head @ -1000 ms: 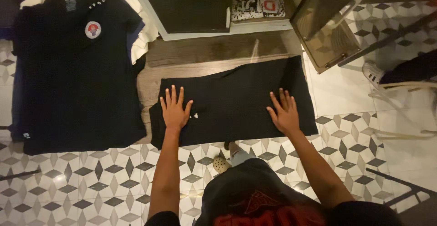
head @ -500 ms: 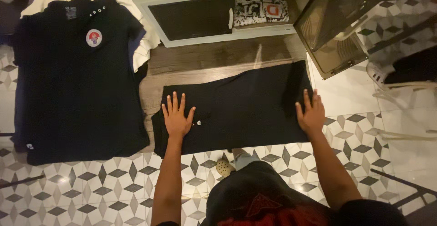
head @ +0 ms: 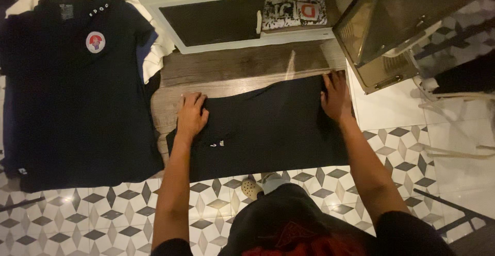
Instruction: The person picks up a black shirt from a pile, spreads it out on a shelf, and folds it into a small rectangle by folding the sides and then the bottom. The person then places the folded shirt into a cabinet compartment.
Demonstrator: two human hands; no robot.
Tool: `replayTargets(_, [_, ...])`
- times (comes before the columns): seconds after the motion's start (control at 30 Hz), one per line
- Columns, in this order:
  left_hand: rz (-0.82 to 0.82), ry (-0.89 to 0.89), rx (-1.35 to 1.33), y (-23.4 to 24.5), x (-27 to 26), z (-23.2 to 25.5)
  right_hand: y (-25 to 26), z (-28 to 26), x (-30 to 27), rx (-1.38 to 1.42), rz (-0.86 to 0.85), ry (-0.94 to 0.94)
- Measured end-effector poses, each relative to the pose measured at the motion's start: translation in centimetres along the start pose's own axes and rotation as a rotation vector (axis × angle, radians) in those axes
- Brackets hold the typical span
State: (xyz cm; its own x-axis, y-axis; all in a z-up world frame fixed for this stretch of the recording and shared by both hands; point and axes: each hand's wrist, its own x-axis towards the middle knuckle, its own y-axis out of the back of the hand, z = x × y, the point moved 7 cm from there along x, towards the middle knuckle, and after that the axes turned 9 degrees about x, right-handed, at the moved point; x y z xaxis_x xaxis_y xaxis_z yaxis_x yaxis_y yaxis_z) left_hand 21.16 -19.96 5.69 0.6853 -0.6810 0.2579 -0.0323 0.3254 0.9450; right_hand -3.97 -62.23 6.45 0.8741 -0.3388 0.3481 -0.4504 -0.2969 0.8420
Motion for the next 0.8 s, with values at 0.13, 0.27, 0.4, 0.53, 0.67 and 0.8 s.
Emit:
replayTargets(0.13, [-0.147, 0.035, -0.043, 0.5, 1.9, -0.7, -1.5, 2.0, 2.8, 0.010, -0.130, 0.033])
replayTargets(0.27, [-0.268, 0.024, -0.038, -0.5, 2.7, -1.8, -2.9, 4.5, 4.4, -0.063, -0.416, -0.077])
replayTargets(0.4, [-0.211, 0.022, -0.015, -0.9, 2.6, -2.9, -1.3, 3.5, 5.4, -0.084, -0.274, 0.138])
replayTargets(0.53, [-0.225, 0.016, -0.094, -0.5, 2.2, -3.7, -0.3, 4.1, 4.7, -0.075, -0.425, 0.000])
replayTargets(0.67, [-0.207, 0.034, -0.095, 1.6, 2.0, -3.3, 2.3, 2.5, 4.3, 0.084, -0.341, -0.154])
replayTargets(0.8, [-0.143, 0.030, -0.153, 4.4, 1.1, -2.6, 5.0, -0.6, 3.7, 0.198, -0.244, -0.084])
